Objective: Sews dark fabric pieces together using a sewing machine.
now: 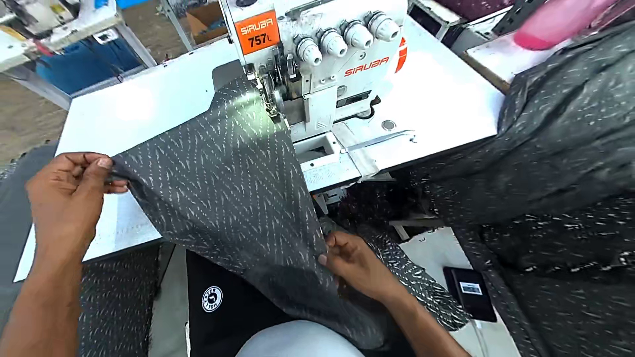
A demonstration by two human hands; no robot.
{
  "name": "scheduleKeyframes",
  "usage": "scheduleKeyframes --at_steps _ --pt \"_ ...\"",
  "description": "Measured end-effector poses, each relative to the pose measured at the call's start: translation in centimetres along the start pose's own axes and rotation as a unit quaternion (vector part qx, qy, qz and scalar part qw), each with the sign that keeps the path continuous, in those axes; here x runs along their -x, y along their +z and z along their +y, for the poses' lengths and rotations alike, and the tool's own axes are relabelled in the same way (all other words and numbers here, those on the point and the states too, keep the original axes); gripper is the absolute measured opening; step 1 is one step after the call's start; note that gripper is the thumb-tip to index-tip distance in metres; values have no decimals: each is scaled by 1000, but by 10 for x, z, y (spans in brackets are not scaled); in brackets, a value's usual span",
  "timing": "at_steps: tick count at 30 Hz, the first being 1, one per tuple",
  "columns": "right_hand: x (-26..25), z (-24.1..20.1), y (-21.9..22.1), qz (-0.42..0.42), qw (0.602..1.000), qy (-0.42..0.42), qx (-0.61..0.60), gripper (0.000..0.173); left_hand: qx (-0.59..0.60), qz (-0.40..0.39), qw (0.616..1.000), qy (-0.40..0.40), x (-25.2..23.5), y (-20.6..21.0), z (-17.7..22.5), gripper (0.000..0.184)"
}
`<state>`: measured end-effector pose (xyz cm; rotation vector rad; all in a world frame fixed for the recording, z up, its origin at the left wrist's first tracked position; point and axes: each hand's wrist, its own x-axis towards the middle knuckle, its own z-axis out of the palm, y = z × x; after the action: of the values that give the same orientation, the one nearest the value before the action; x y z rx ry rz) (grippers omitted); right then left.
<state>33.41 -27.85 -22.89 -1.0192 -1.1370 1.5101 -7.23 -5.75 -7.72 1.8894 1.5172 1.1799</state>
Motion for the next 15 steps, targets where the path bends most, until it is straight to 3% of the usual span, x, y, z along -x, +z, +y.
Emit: scheduleKeyframes --at_steps 3,6,8,11,15 --pt "-16 -17 3 -4 999 -40 8 8 30 35 999 17 -25 -2 19 21" --pt "-33 -20 6 22 999 -41 22 8 -132 -9 990 51 -45 12 35 48" --pt "-42 -27 9 33 997 -63 16 9 -204 -66 969 122 -34 46 64 53" --pt "-56 -41 10 53 992 -106 40 7 -145 -161 967 136 2 111 102 53" --pt "-75 -54 10 68 987 -132 64 6 -180 -200 949 163 -6 156 92 57"
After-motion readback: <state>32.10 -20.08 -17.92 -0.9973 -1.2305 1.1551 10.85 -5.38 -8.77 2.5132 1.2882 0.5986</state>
